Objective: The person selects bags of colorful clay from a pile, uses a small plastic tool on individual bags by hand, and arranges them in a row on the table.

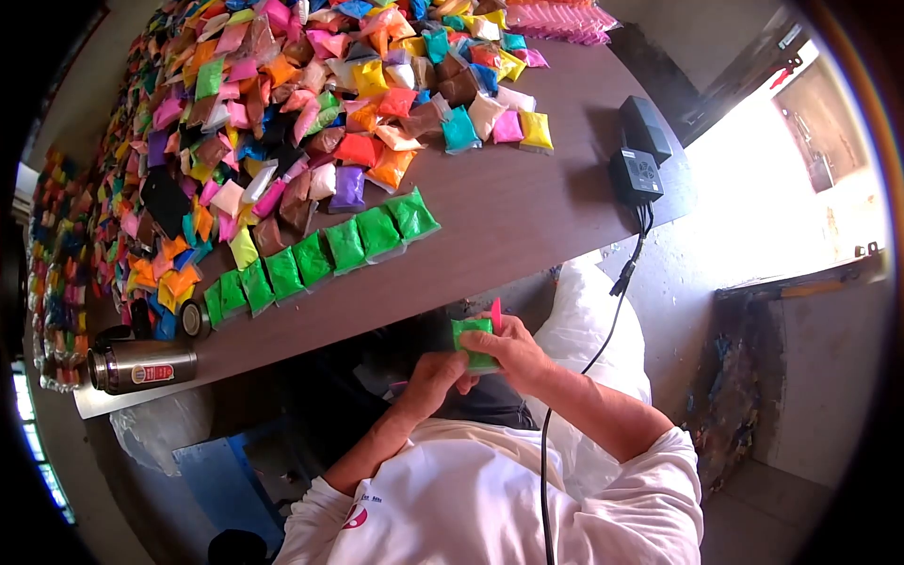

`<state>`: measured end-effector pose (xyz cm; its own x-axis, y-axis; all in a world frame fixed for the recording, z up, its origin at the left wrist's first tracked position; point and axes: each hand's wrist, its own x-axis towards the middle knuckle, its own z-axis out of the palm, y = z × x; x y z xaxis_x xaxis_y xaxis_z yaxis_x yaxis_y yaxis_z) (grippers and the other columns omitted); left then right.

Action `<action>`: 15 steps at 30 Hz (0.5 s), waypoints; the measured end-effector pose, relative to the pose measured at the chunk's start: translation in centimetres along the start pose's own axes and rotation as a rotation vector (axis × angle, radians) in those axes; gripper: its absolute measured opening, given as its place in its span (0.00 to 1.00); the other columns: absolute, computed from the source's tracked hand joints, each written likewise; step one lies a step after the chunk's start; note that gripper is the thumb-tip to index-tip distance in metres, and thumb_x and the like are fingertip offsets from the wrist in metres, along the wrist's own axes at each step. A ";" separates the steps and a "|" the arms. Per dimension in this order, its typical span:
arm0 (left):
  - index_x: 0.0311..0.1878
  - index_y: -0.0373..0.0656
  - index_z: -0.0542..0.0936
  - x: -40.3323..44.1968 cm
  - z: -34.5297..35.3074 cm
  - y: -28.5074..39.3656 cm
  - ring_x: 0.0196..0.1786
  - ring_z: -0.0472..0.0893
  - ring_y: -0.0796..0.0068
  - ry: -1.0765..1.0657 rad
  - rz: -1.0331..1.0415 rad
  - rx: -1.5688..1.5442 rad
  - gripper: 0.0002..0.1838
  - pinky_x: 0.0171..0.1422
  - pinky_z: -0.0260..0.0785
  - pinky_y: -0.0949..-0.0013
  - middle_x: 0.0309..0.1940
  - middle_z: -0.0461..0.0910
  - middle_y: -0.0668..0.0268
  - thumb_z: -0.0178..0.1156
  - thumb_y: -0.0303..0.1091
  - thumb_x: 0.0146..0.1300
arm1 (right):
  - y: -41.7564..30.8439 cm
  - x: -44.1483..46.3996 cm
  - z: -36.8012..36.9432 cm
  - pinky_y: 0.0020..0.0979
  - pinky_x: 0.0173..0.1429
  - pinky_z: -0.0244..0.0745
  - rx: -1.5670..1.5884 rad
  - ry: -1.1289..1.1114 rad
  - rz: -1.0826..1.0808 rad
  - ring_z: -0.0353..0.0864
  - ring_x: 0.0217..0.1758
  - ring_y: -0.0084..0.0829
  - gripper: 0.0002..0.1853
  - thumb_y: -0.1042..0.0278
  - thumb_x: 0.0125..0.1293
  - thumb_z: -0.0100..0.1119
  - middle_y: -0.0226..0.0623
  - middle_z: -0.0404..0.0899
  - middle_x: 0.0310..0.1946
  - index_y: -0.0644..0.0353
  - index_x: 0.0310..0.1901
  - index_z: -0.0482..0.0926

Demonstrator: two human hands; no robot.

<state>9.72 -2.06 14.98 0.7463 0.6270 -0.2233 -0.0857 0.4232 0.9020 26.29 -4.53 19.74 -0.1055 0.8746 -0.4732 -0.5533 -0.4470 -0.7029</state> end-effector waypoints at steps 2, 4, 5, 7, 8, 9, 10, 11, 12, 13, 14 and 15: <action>0.25 0.39 0.76 -0.1 0.3 0.4 0.29 0.75 0.81 -0.008 -0.027 0.001 0.26 0.36 0.67 0.75 0.22 0.76 0.68 0.47 0.52 0.70 | 0.3 0.1 -0.4 0.29 0.26 0.80 -0.018 -0.018 -0.008 0.82 0.21 0.36 0.07 0.70 0.65 0.55 0.43 0.80 0.25 0.67 0.37 0.74; 0.25 0.39 0.76 -0.1 0.3 0.4 0.29 0.75 0.81 -0.014 -0.057 0.002 0.26 0.36 0.67 0.75 0.22 0.76 0.68 0.48 0.52 0.70 | 0.6 0.2 -0.7 0.30 0.27 0.80 -0.050 -0.005 -0.058 0.82 0.21 0.36 0.08 0.70 0.64 0.57 0.42 0.80 0.24 0.67 0.38 0.74; 0.24 0.39 0.76 -0.1 0.2 0.3 0.29 0.75 0.81 0.005 -0.052 0.009 0.27 0.36 0.67 0.75 0.22 0.76 0.68 0.48 0.52 0.70 | 0.7 0.1 -0.7 0.30 0.27 0.80 -0.049 -0.003 -0.057 0.82 0.21 0.36 0.08 0.70 0.64 0.57 0.42 0.80 0.24 0.67 0.38 0.74; 0.23 0.40 0.76 0.0 0.1 0.2 0.29 0.75 0.81 0.021 -0.046 0.015 0.27 0.36 0.67 0.74 0.22 0.76 0.68 0.48 0.53 0.70 | 0.3 0.0 -0.4 0.33 0.31 0.83 -0.018 -0.059 -0.034 0.83 0.28 0.34 0.09 0.68 0.63 0.59 0.40 0.79 0.28 0.65 0.37 0.75; 0.24 0.39 0.76 0.1 0.1 0.1 0.27 0.72 0.83 0.027 0.002 -0.025 0.27 0.33 0.65 0.76 0.21 0.75 0.69 0.48 0.52 0.70 | -0.1 -0.2 -0.1 0.33 0.31 0.83 -0.019 -0.058 -0.034 0.83 0.28 0.34 0.09 0.68 0.63 0.59 0.40 0.79 0.28 0.65 0.37 0.75; 0.24 0.39 0.76 0.0 0.0 -0.1 0.25 0.70 0.85 0.033 0.048 -0.065 0.26 0.30 0.62 0.78 0.21 0.74 0.71 0.49 0.52 0.70 | -0.6 -0.4 0.4 0.29 0.29 0.80 0.051 -0.038 0.014 0.82 0.27 0.33 0.09 0.66 0.64 0.58 0.39 0.79 0.28 0.65 0.37 0.75; 0.24 0.39 0.76 0.0 -0.1 -0.3 0.25 0.70 0.85 0.034 0.047 -0.065 0.26 0.30 0.62 0.78 0.21 0.74 0.71 0.49 0.52 0.70 | -0.8 -0.5 0.7 0.26 0.26 0.78 0.121 -0.018 0.062 0.82 0.26 0.31 0.10 0.65 0.66 0.56 0.38 0.79 0.27 0.64 0.37 0.76; 0.24 0.40 0.76 0.1 -0.2 -0.5 0.25 0.70 0.85 0.033 0.045 -0.083 0.26 0.30 0.62 0.78 0.20 0.74 0.71 0.49 0.52 0.70 | -0.6 -0.3 0.1 0.26 0.26 0.78 0.122 -0.018 0.063 0.82 0.26 0.31 0.10 0.65 0.66 0.56 0.38 0.79 0.27 0.64 0.37 0.76; 0.24 0.40 0.76 0.1 -0.2 -0.6 0.25 0.69 0.85 0.031 0.043 -0.101 0.26 0.30 0.62 0.78 0.20 0.73 0.71 0.48 0.52 0.70 | -0.1 -0.1 -1.1 0.22 0.23 0.72 0.065 0.005 0.087 0.80 0.24 0.27 0.11 0.63 0.67 0.55 0.37 0.79 0.27 0.63 0.37 0.77; 0.24 0.40 0.76 0.1 -0.1 -0.5 0.25 0.69 0.85 0.030 0.042 -0.103 0.26 0.30 0.62 0.78 0.20 0.73 0.71 0.48 0.52 0.70 | 0.0 -0.1 -1.6 0.19 0.20 0.66 0.009 0.030 0.112 0.78 0.22 0.24 0.12 0.61 0.68 0.53 0.36 0.79 0.27 0.63 0.37 0.77; 0.25 0.40 0.76 0.0 0.1 -0.1 0.25 0.69 0.86 0.034 0.037 -0.082 0.26 0.30 0.61 0.79 0.20 0.73 0.71 0.48 0.52 0.70 | 0.3 -0.2 -1.8 0.19 0.20 0.66 0.009 0.033 0.113 0.78 0.22 0.24 0.12 0.61 0.68 0.53 0.36 0.79 0.27 0.63 0.37 0.77; 0.25 0.40 0.76 0.0 0.2 0.1 0.24 0.68 0.86 0.039 0.034 -0.061 0.26 0.30 0.61 0.79 0.19 0.72 0.72 0.48 0.52 0.70 | 0.5 -0.3 -1.7 0.19 0.20 0.58 -0.023 0.051 0.061 0.68 0.19 0.18 0.12 0.61 0.68 0.52 0.32 0.77 0.25 0.62 0.35 0.78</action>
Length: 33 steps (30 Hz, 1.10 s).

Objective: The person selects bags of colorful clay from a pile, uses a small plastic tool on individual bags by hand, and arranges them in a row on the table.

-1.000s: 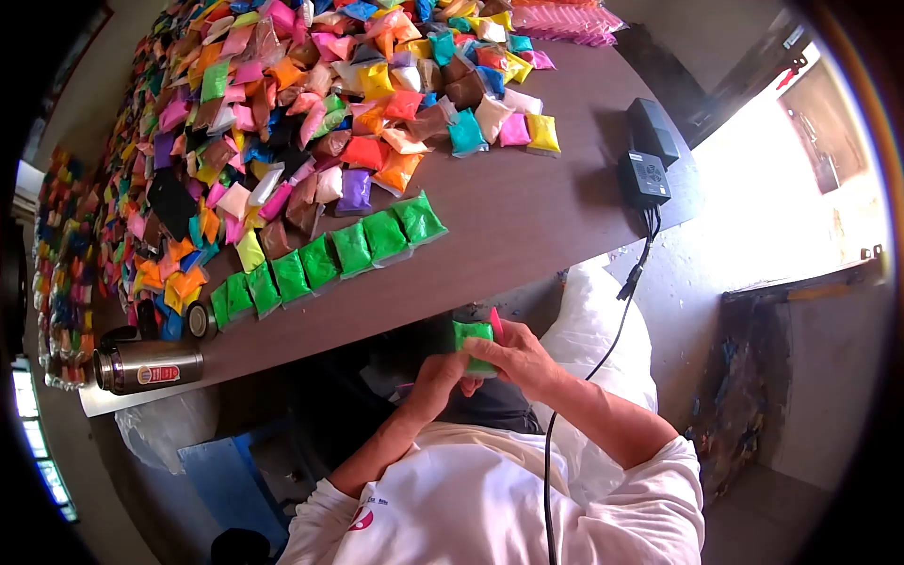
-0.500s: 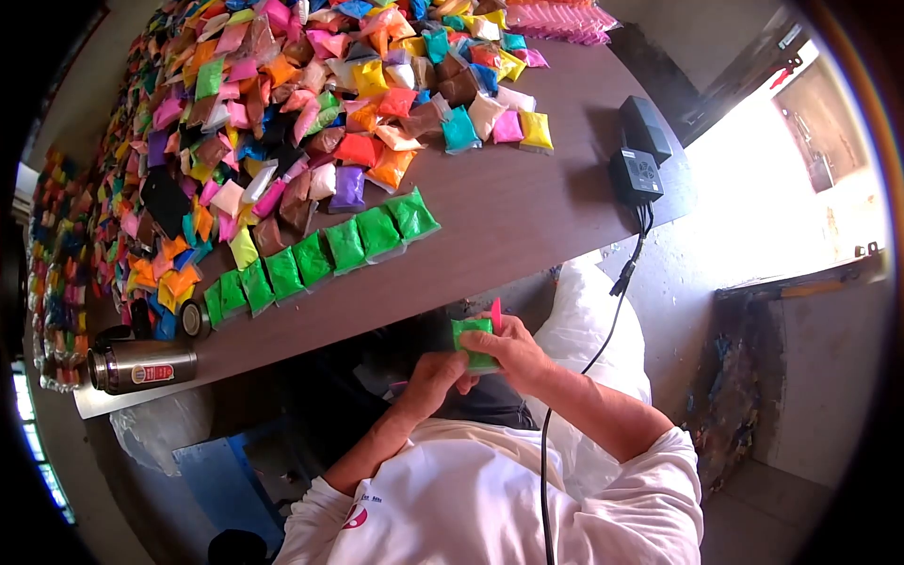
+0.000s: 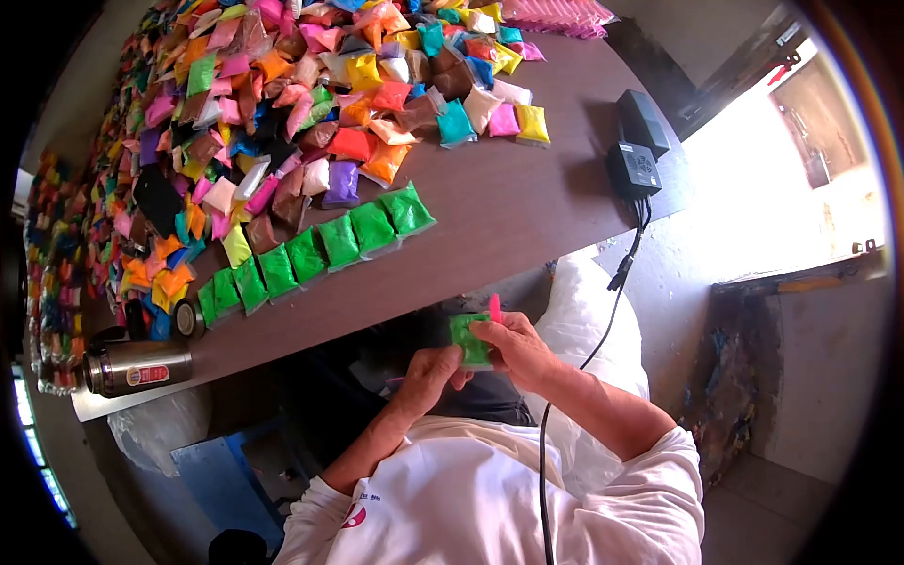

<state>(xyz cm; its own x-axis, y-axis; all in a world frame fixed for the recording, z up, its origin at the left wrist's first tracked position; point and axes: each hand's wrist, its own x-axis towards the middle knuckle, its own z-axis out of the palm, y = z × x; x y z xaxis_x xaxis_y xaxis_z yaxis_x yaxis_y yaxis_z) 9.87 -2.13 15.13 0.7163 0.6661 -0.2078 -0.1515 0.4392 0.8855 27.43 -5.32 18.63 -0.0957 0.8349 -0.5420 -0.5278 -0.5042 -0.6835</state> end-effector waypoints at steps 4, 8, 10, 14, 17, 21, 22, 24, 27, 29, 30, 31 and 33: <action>0.25 0.40 0.75 0.1 0.1 0.0 0.24 0.67 0.86 -0.012 -0.004 0.017 0.26 0.29 0.60 0.79 0.19 0.71 0.72 0.47 0.52 0.71 | -0.2 -0.3 0.5 0.19 0.19 0.52 -0.064 0.027 -0.055 0.61 0.16 0.13 0.12 0.62 0.68 0.51 0.28 0.75 0.22 0.62 0.33 0.78; 0.25 0.40 0.75 0.1 0.0 0.1 0.24 0.67 0.86 0.024 -0.004 0.042 0.26 0.29 0.59 0.79 0.19 0.71 0.72 0.47 0.52 0.71 | -1.2 -0.9 1.1 0.18 0.19 0.52 -0.070 0.108 0.089 0.61 0.16 0.13 0.10 0.64 0.68 0.52 0.26 0.76 0.22 0.61 0.34 0.78; 0.25 0.40 0.75 0.1 0.0 0.4 0.24 0.67 0.86 0.022 -0.006 0.057 0.26 0.29 0.59 0.79 0.19 0.71 0.72 0.48 0.52 0.71 | -0.5 -0.7 0.6 0.18 0.19 0.52 -0.144 0.001 -0.028 0.63 0.17 0.13 0.09 0.64 0.67 0.54 0.26 0.77 0.23 0.60 0.34 0.78; 0.26 0.40 0.76 0.1 0.0 0.3 0.24 0.67 0.87 0.006 -0.003 0.038 0.25 0.29 0.58 0.79 0.19 0.71 0.72 0.48 0.52 0.70 | -0.4 -0.7 1.5 0.19 0.19 0.52 -0.097 0.031 -0.120 0.64 0.18 0.14 0.08 0.64 0.66 0.56 0.27 0.78 0.24 0.60 0.35 0.78; 0.26 0.40 0.76 0.0 -0.1 0.3 0.24 0.67 0.87 0.024 0.012 0.019 0.25 0.29 0.58 0.80 0.19 0.71 0.73 0.49 0.52 0.70 | -0.9 -0.9 1.5 0.19 0.19 0.52 -0.171 0.091 -0.056 0.64 0.18 0.14 0.10 0.62 0.66 0.56 0.27 0.79 0.24 0.60 0.34 0.79; 0.26 0.41 0.76 -0.2 0.2 0.6 0.24 0.67 0.87 0.057 -0.047 0.048 0.25 0.29 0.58 0.80 0.20 0.71 0.73 0.49 0.52 0.70 | -0.2 -0.9 1.0 0.19 0.20 0.51 -0.233 0.039 0.049 0.65 0.18 0.14 0.14 0.57 0.67 0.56 0.27 0.79 0.22 0.59 0.33 0.79; 0.26 0.41 0.76 -0.2 0.2 0.4 0.24 0.67 0.87 0.040 -0.056 0.043 0.25 0.30 0.59 0.80 0.20 0.71 0.73 0.49 0.52 0.70 | 0.1 -0.9 0.8 0.19 0.20 0.52 -0.263 0.029 -0.009 0.65 0.18 0.13 0.14 0.56 0.67 0.57 0.27 0.79 0.22 0.59 0.33 0.80; 0.26 0.41 0.76 -0.1 0.3 0.4 0.24 0.67 0.87 0.033 -0.049 0.016 0.25 0.30 0.59 0.80 0.21 0.71 0.73 0.49 0.53 0.70 | -0.2 -1.0 1.1 0.19 0.20 0.52 -0.296 0.018 -0.073 0.65 0.19 0.13 0.15 0.55 0.67 0.57 0.27 0.79 0.22 0.59 0.33 0.80; 0.26 0.41 0.76 0.0 0.1 0.4 0.24 0.68 0.87 0.027 -0.044 -0.025 0.25 0.30 0.60 0.80 0.21 0.71 0.73 0.50 0.53 0.69 | -1.3 -1.4 2.5 0.19 0.20 0.54 -0.187 -0.040 -0.187 0.68 0.20 0.13 0.15 0.54 0.67 0.57 0.27 0.79 0.22 0.57 0.32 0.79; 0.26 0.41 0.76 0.0 0.0 0.5 0.25 0.68 0.86 0.025 -0.037 -0.036 0.24 0.30 0.61 0.79 0.21 0.72 0.73 0.50 0.53 0.69 | -0.5 -1.1 1.6 0.20 0.23 0.64 -0.249 0.053 -0.044 0.75 0.23 0.18 0.14 0.57 0.68 0.56 0.30 0.79 0.22 0.60 0.32 0.78; 0.26 0.41 0.76 -0.1 0.1 0.6 0.25 0.68 0.86 0.033 -0.042 -0.028 0.24 0.30 0.61 0.79 0.21 0.71 0.73 0.51 0.52 0.69 | -0.2 -1.1 1.5 0.20 0.23 0.64 -0.251 0.051 -0.054 0.75 0.23 0.18 0.14 0.57 0.68 0.56 0.30 0.79 0.22 0.60 0.32 0.78; 0.26 0.40 0.76 -0.3 0.2 0.5 0.25 0.69 0.86 0.044 -0.047 -0.021 0.24 0.30 0.61 0.79 0.21 0.71 0.72 0.52 0.52 0.69 | 0.0 -1.1 1.6 0.19 0.20 0.60 -0.197 0.074 -0.056 0.74 0.21 0.17 0.13 0.58 0.68 0.56 0.29 0.79 0.23 0.58 0.31 0.78; 0.26 0.40 0.76 -0.4 0.2 0.1 0.25 0.69 0.86 0.005 -0.047 -0.008 0.23 0.30 0.61 0.79 0.21 0.71 0.72 0.52 0.51 0.69 | 0.1 -1.1 1.9 0.18 0.18 0.57 -0.145 0.094 -0.065 0.73 0.20 0.16 0.12 0.58 0.68 0.56 0.28 0.79 0.24 0.57 0.31 0.78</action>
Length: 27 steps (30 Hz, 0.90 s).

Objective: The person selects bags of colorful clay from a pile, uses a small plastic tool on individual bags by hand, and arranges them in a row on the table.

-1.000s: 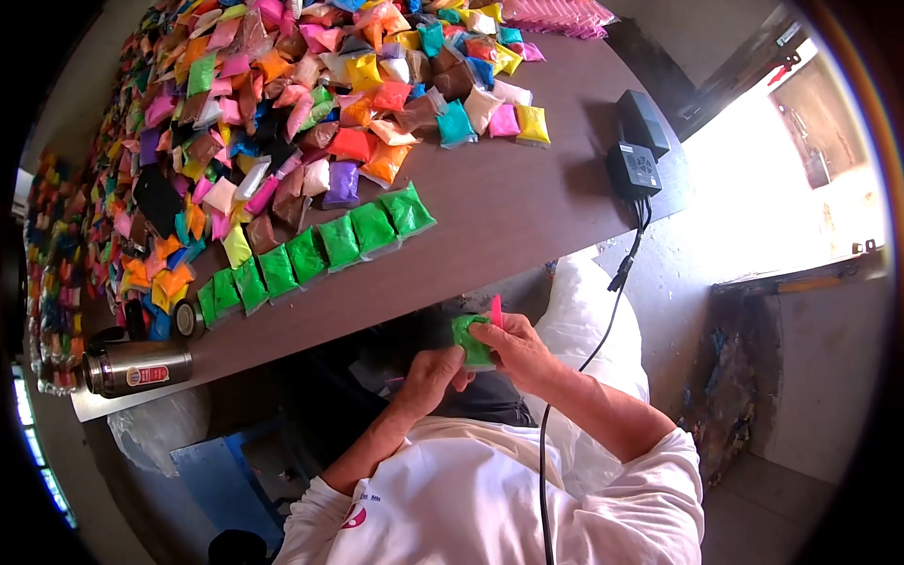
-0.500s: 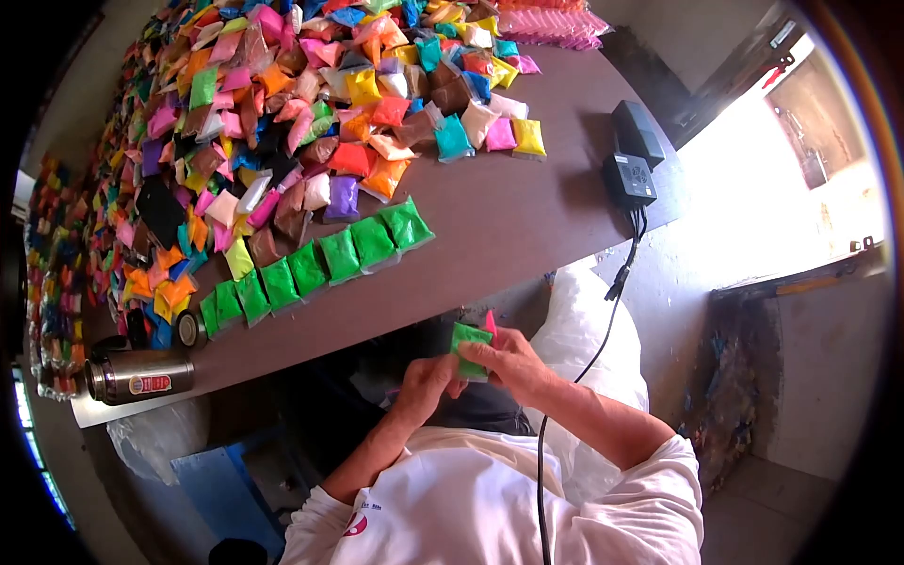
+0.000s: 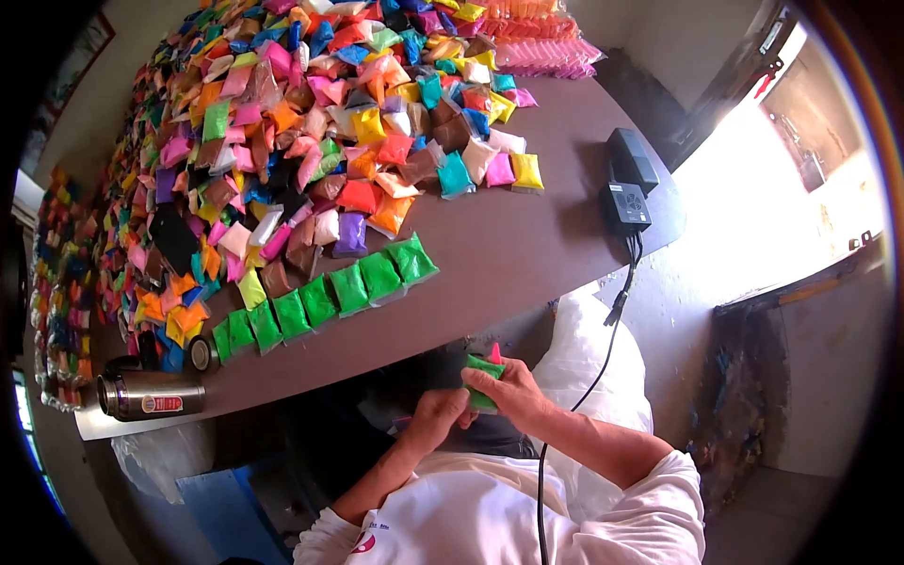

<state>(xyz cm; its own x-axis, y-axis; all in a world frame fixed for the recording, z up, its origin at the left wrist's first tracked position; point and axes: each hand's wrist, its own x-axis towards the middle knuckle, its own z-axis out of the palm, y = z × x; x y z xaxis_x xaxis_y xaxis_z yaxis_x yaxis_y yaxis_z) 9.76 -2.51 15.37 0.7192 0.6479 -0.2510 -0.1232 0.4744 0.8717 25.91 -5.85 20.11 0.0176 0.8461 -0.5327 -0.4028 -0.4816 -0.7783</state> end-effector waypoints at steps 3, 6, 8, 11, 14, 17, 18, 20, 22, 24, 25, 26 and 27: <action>0.26 0.40 0.76 0.1 0.4 0.2 0.25 0.69 0.85 -0.032 -0.007 0.012 0.23 0.30 0.61 0.78 0.21 0.72 0.72 0.52 0.51 0.68 | -0.3 0.0 -0.2 0.23 0.28 0.74 0.045 -0.075 -0.058 0.83 0.29 0.27 0.14 0.61 0.69 0.52 0.37 0.82 0.26 0.63 0.32 0.76; 0.25 0.40 0.75 0.2 0.2 0.0 0.24 0.69 0.85 0.002 -0.001 0.016 0.24 0.29 0.60 0.78 0.21 0.72 0.71 0.52 0.51 0.69 | -1.7 -0.6 0.2 0.23 0.29 0.73 0.019 -0.050 0.052 0.81 0.28 0.25 0.13 0.61 0.69 0.53 0.35 0.81 0.27 0.63 0.33 0.76; 0.25 0.40 0.75 0.3 0.0 -0.1 0.24 0.69 0.85 0.030 0.012 0.020 0.24 0.29 0.60 0.79 0.21 0.72 0.71 0.51 0.51 0.69 | -1.4 -0.6 -0.1 0.20 0.25 0.65 0.002 -0.023 0.058 0.77 0.26 0.21 0.10 0.62 0.66 0.59 0.31 0.79 0.26 0.59 0.33 0.76; 0.24 0.40 0.75 0.3 0.2 0.1 0.24 0.69 0.85 0.078 0.014 0.017 0.25 0.29 0.60 0.79 0.20 0.72 0.70 0.51 0.51 0.69 | -0.5 -0.7 -0.7 0.18 0.22 0.60 -0.065 0.004 0.034 0.73 0.25 0.16 0.09 0.62 0.61 0.65 0.26 0.77 0.26 0.57 0.34 0.77; 0.21 0.41 0.74 0.5 0.5 0.2 0.23 0.69 0.85 0.098 -0.013 -0.004 0.26 0.28 0.59 0.78 0.18 0.71 0.70 0.51 0.51 0.69 | -0.9 -0.1 -0.7 0.19 0.27 0.65 -0.209 0.030 -0.131 0.73 0.28 0.15 0.10 0.63 0.60 0.66 0.25 0.77 0.27 0.58 0.36 0.77; 0.19 0.41 0.73 1.0 -0.2 -1.3 0.21 0.68 0.84 0.076 0.039 0.028 0.26 0.27 0.59 0.78 0.17 0.71 0.69 0.51 0.50 0.70 | -3.0 1.6 -1.7 0.22 0.34 0.69 -0.329 0.090 -0.270 0.73 0.31 0.15 0.10 0.66 0.60 0.64 0.24 0.76 0.29 0.61 0.38 0.77; 0.18 0.41 0.72 1.1 -0.6 -1.9 0.20 0.68 0.84 0.091 0.016 0.061 0.27 0.27 0.59 0.78 0.16 0.71 0.69 0.50 0.50 0.70 | -4.1 2.5 -2.2 0.24 0.38 0.71 -0.363 0.117 -0.280 0.73 0.34 0.16 0.10 0.67 0.61 0.62 0.24 0.76 0.30 0.64 0.39 0.77; 0.16 0.42 0.71 1.3 -1.6 -3.2 0.19 0.68 0.83 0.105 0.000 0.098 0.28 0.26 0.59 0.77 0.15 0.71 0.68 0.50 0.51 0.69 | -6.6 4.5 -2.9 0.23 0.39 0.71 -0.381 0.128 -0.344 0.72 0.34 0.16 0.11 0.65 0.60 0.63 0.24 0.76 0.30 0.63 0.39 0.77; 0.16 0.42 0.71 1.0 -2.8 -4.2 0.18 0.68 0.82 0.257 -0.161 0.155 0.29 0.26 0.59 0.76 0.16 0.72 0.68 0.50 0.54 0.68 | -8.3 6.8 -3.6 0.23 0.40 0.71 -0.399 0.140 -0.400 0.72 0.33 0.16 0.13 0.63 0.59 0.65 0.25 0.75 0.30 0.63 0.39 0.77; 0.16 0.43 0.70 0.5 -3.9 -4.3 0.18 0.69 0.81 0.296 -0.147 0.102 0.30 0.25 0.59 0.75 0.16 0.72 0.68 0.51 0.58 0.66 | -9.3 9.3 -4.1 0.28 0.39 0.70 -0.555 0.240 -0.489 0.74 0.33 0.22 0.15 0.63 0.55 0.66 0.32 0.77 0.29 0.67 0.37 0.77; 0.16 0.43 0.70 0.3 -4.8 -4.8 0.19 0.69 0.80 0.357 -0.164 0.072 0.28 0.27 0.60 0.75 0.17 0.73 0.67 0.53 0.55 0.66 | -10.1 9.8 -3.7 0.28 0.39 0.70 -0.557 0.239 -0.486 0.74 0.33 0.22 0.15 0.63 0.55 0.66 0.32 0.77 0.29 0.67 0.37 0.77; 0.17 0.44 0.69 0.1 -5.8 -5.3 0.20 0.70 0.79 0.419 -0.178 0.043 0.26 0.28 0.61 0.74 0.18 0.73 0.66 0.54 0.52 0.66 | -10.9 10.2 -3.1 0.29 0.39 0.70 -0.630 0.283 -0.486 0.74 0.33 0.23 0.16 0.62 0.54 0.66 0.35 0.77 0.28 0.67 0.37 0.77; 0.18 0.44 0.70 -0.2 -6.8 -6.1 0.20 0.70 0.79 0.480 -0.207 0.040 0.25 0.28 0.62 0.74 0.18 0.73 0.66 0.54 0.52 0.65 | -11.6 10.7 -2.6 0.30 0.39 0.70 -0.704 0.325 -0.490 0.74 0.33 0.25 0.17 0.60 0.53 0.67 0.37 0.77 0.28 0.66 0.37 0.77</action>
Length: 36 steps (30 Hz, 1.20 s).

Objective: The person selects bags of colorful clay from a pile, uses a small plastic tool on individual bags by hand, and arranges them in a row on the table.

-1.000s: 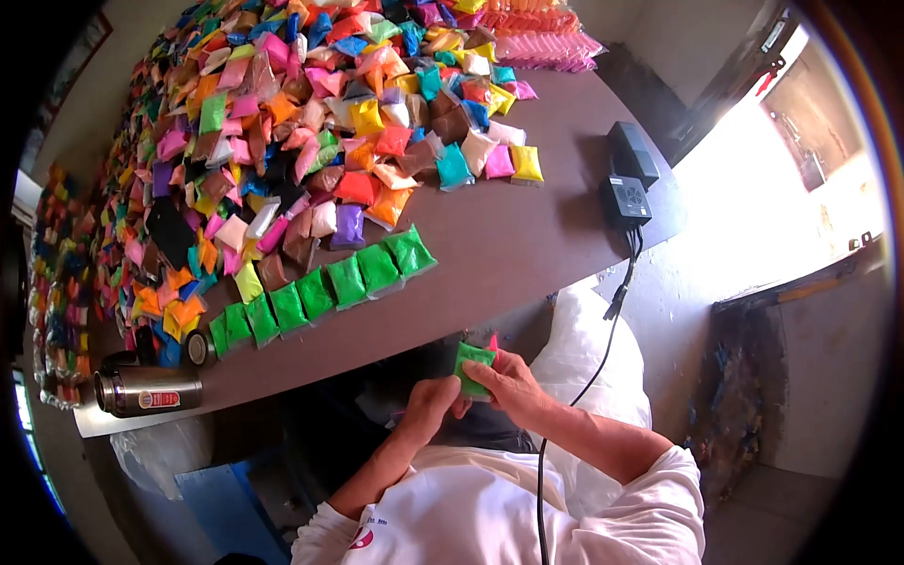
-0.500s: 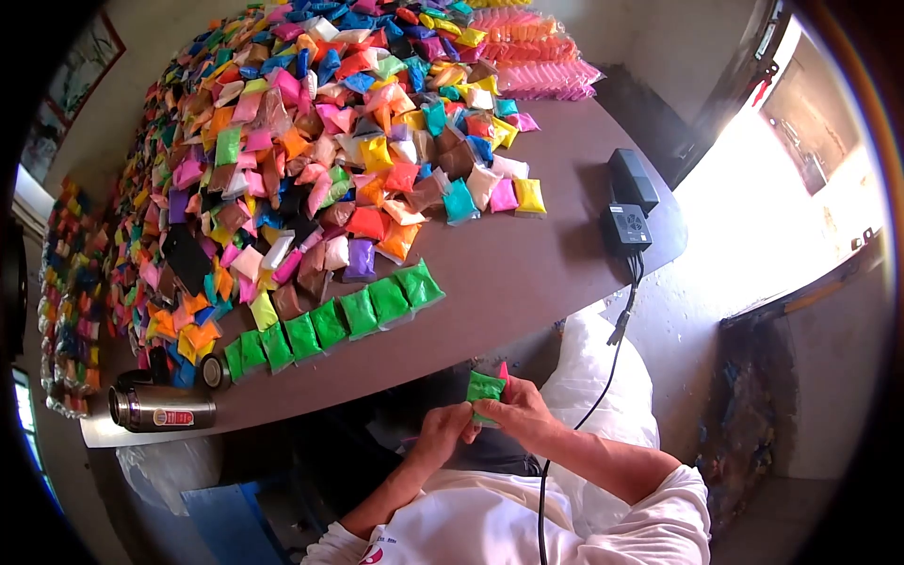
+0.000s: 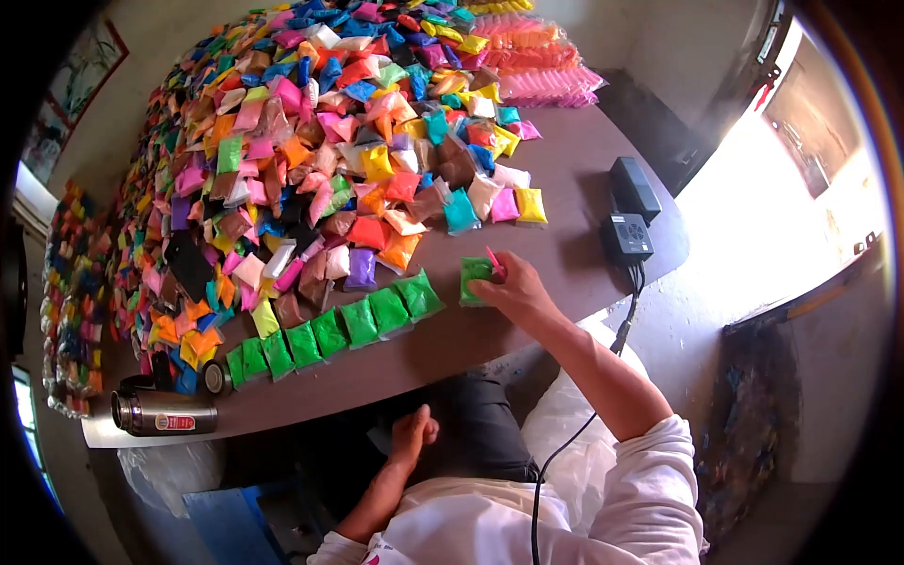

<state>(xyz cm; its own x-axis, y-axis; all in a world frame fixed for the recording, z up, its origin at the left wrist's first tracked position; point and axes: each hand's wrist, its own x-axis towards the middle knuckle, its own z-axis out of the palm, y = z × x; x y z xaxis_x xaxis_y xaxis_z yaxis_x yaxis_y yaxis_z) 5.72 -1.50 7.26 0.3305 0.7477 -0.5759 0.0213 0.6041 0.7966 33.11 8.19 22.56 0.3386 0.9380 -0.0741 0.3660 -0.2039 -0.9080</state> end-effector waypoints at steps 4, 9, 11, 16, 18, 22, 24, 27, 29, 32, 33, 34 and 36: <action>0.19 0.45 0.70 1.2 -4.4 -3.8 0.19 0.71 0.77 0.186 -0.105 -0.031 0.23 0.25 0.61 0.73 0.18 0.73 0.65 0.55 0.51 0.63 | -0.7 2.5 0.7 0.33 0.40 0.71 -0.246 -0.106 -0.010 0.76 0.33 0.31 0.21 0.57 0.51 0.68 0.41 0.77 0.29 0.65 0.41 0.76; 0.20 0.45 0.71 1.7 -6.3 -5.5 0.20 0.71 0.74 0.368 -0.194 -0.148 0.20 0.27 0.62 0.71 0.18 0.73 0.64 0.55 0.49 0.61 | -0.7 3.0 1.7 0.36 0.42 0.73 -0.361 -0.094 -0.105 0.80 0.36 0.39 0.29 0.55 0.48 0.69 0.41 0.79 0.32 0.62 0.50 0.74; 0.21 0.45 0.72 3.2 -7.4 -7.6 0.21 0.72 0.73 0.398 -0.162 -0.054 0.19 0.28 0.64 0.70 0.17 0.72 0.64 0.56 0.49 0.60 | -1.1 3.1 1.7 0.36 0.42 0.74 -0.384 -0.089 -0.131 0.80 0.36 0.38 0.29 0.55 0.48 0.69 0.40 0.79 0.32 0.61 0.50 0.74; 0.26 0.42 0.78 3.5 -7.4 -8.2 0.29 0.77 0.72 0.317 -0.120 0.267 0.16 0.33 0.69 0.66 0.21 0.75 0.63 0.56 0.46 0.60 | -2.0 3.3 1.6 0.37 0.40 0.74 -0.447 -0.123 -0.125 0.80 0.35 0.36 0.28 0.54 0.48 0.69 0.38 0.79 0.30 0.60 0.50 0.75; 0.26 0.42 0.78 2.1 -5.1 -4.5 0.28 0.77 0.72 0.352 -0.147 0.112 0.17 0.32 0.69 0.66 0.22 0.76 0.63 0.55 0.46 0.61 | -1.4 4.0 1.5 0.39 0.37 0.73 -0.297 -0.028 -0.073 0.80 0.32 0.42 0.21 0.54 0.55 0.64 0.43 0.79 0.27 0.61 0.44 0.77; 0.31 0.42 0.76 1.4 -4.4 -2.9 0.30 0.77 0.71 0.325 -0.191 -0.066 0.17 0.33 0.70 0.65 0.28 0.77 0.61 0.52 0.47 0.63 | -0.2 6.8 0.3 0.44 0.34 0.71 -0.319 0.377 -0.256 0.78 0.32 0.54 0.15 0.59 0.67 0.50 0.54 0.76 0.25 0.63 0.32 0.75; 0.36 0.41 0.75 1.1 -5.5 -4.0 0.34 0.77 0.70 0.223 -0.214 -0.112 0.17 0.36 0.71 0.63 0.32 0.77 0.61 0.50 0.47 0.65 | 0.5 8.5 -1.7 0.45 0.35 0.70 -0.357 0.527 -0.276 0.77 0.33 0.53 0.14 0.59 0.66 0.52 0.51 0.76 0.27 0.62 0.32 0.76; 0.43 0.41 0.73 0.0 -6.9 -5.4 0.39 0.78 0.67 0.117 -0.254 -0.162 0.19 0.40 0.72 0.61 0.39 0.76 0.60 0.46 0.48 0.67 | 1.0 10.5 -4.7 0.44 0.38 0.70 -0.449 0.596 -0.232 0.77 0.36 0.48 0.13 0.57 0.63 0.55 0.47 0.77 0.31 0.60 0.36 0.78; 0.49 0.41 0.72 -0.3 -7.3 -5.7 0.42 0.78 0.66 0.076 -0.273 -0.186 0.20 0.43 0.73 0.60 0.43 0.76 0.60 0.44 0.49 0.69 | 1.4 12.2 -5.8 0.42 0.42 0.71 -0.492 0.586 -0.104 0.78 0.40 0.44 0.17 0.52 0.60 0.59 0.44 0.77 0.36 0.55 0.42 0.79; 0.56 0.40 0.70 0.8 -6.9 -5.8 0.47 0.78 0.64 0.026 -0.264 -0.206 0.24 0.47 0.75 0.57 0.49 0.76 0.59 0.41 0.50 0.71 | 1.0 13.4 -4.2 0.42 0.48 0.72 -0.484 0.558 -0.061 0.77 0.47 0.42 0.24 0.48 0.55 0.63 0.43 0.77 0.41 0.53 0.49 0.77; 0.59 0.40 0.69 1.1 -6.5 -5.2 0.49 0.78 0.63 0.020 -0.256 -0.198 0.25 0.48 0.76 0.57 0.52 0.76 0.59 0.40 0.50 0.72 | 0.6 13.6 -3.4 0.42 0.49 0.71 -0.428 0.506 -0.037 0.77 0.49 0.42 0.25 0.47 0.54 0.64 0.44 0.76 0.42 0.53 0.50 0.77; 0.61 0.40 0.68 1.3 -6.2 -5.0 0.51 0.79 0.62 0.024 -0.253 -0.171 0.26 0.50 0.76 0.56 0.54 0.76 0.58 0.39 0.51 0.73 | 0.4 14.1 -2.7 0.42 0.49 0.71 -0.423 0.509 -0.033 0.77 0.49 0.42 0.25 0.47 0.54 0.64 0.44 0.76 0.42 0.53 0.50 0.77; 0.61 0.41 0.69 0.1 -3.6 0.5 0.51 0.79 0.62 0.063 -0.262 0.009 0.26 0.50 0.76 0.54 0.55 0.75 0.58 0.37 0.50 0.73 | 0.1 15.2 -1.3 0.42 0.47 0.73 -0.509 0.545 -0.236 0.78 0.46 0.43 0.24 0.48 0.55 0.63 0.43 0.76 0.42 0.54 0.48 0.78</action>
<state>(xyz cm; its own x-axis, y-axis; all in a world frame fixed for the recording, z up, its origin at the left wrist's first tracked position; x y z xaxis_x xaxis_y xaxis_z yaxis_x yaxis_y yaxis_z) 2.41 -0.10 6.93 0.2529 0.5823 -0.7727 0.1067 0.7770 0.6204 39.48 22.05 21.86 0.5318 0.7295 0.4302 0.7894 -0.2432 -0.5636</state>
